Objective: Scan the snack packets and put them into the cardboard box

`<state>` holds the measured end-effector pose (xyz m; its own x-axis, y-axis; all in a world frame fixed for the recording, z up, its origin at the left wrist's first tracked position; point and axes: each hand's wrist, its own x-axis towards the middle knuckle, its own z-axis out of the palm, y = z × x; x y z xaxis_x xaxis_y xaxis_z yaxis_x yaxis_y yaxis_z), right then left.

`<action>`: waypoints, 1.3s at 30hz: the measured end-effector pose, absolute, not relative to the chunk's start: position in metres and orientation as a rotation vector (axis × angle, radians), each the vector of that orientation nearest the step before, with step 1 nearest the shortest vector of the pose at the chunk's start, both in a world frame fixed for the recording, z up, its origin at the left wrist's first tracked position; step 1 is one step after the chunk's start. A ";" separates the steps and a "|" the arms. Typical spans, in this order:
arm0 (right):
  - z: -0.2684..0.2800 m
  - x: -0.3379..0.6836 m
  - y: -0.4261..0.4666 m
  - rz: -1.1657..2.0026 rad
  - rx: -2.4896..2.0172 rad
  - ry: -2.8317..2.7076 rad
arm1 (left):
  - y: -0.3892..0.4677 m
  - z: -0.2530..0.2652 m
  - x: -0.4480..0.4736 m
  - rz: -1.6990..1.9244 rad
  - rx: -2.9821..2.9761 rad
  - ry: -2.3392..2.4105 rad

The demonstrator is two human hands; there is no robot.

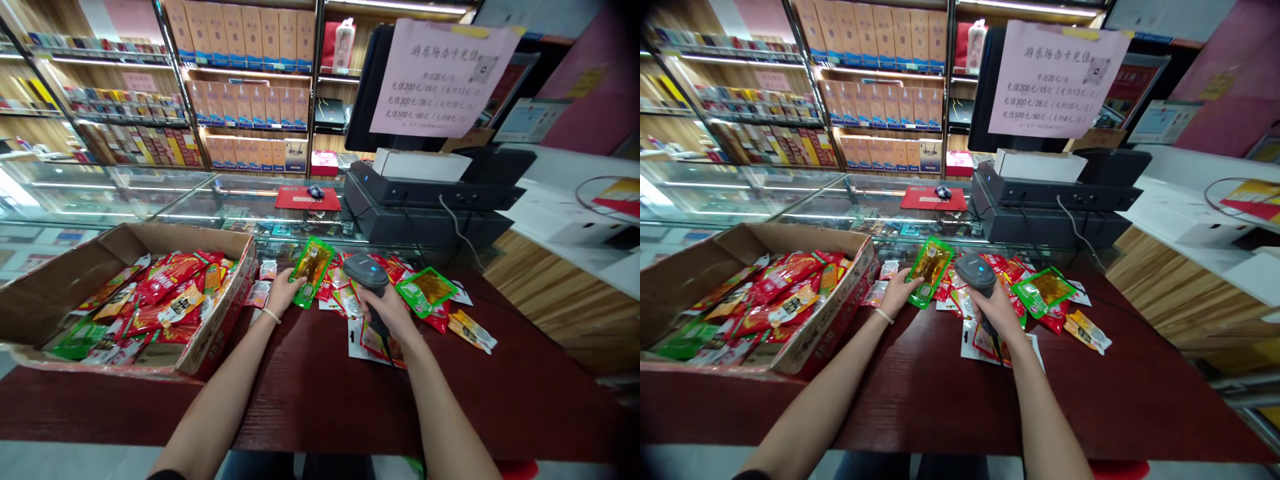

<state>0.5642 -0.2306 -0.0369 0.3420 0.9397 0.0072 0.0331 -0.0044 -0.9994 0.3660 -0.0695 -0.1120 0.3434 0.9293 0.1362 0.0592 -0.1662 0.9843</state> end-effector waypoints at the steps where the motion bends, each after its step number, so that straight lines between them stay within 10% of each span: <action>1: -0.036 0.562 -0.231 0.954 -1.400 -1.014 | -0.068 -0.115 0.365 1.024 1.549 0.947; 26: -0.034 0.554 -0.231 0.952 -1.436 -1.018 | -0.067 -0.127 0.369 1.163 1.626 0.968; 39: -0.034 0.549 -0.231 0.989 -1.209 -0.891 | -0.167 0.046 0.300 1.383 1.969 1.026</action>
<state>0.5495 -0.2315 -0.0336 0.3284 0.9441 0.0299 -0.1277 0.0758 -0.9889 0.2996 -0.1671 0.0456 0.1916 0.8159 0.5455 0.2851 -0.5781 0.7645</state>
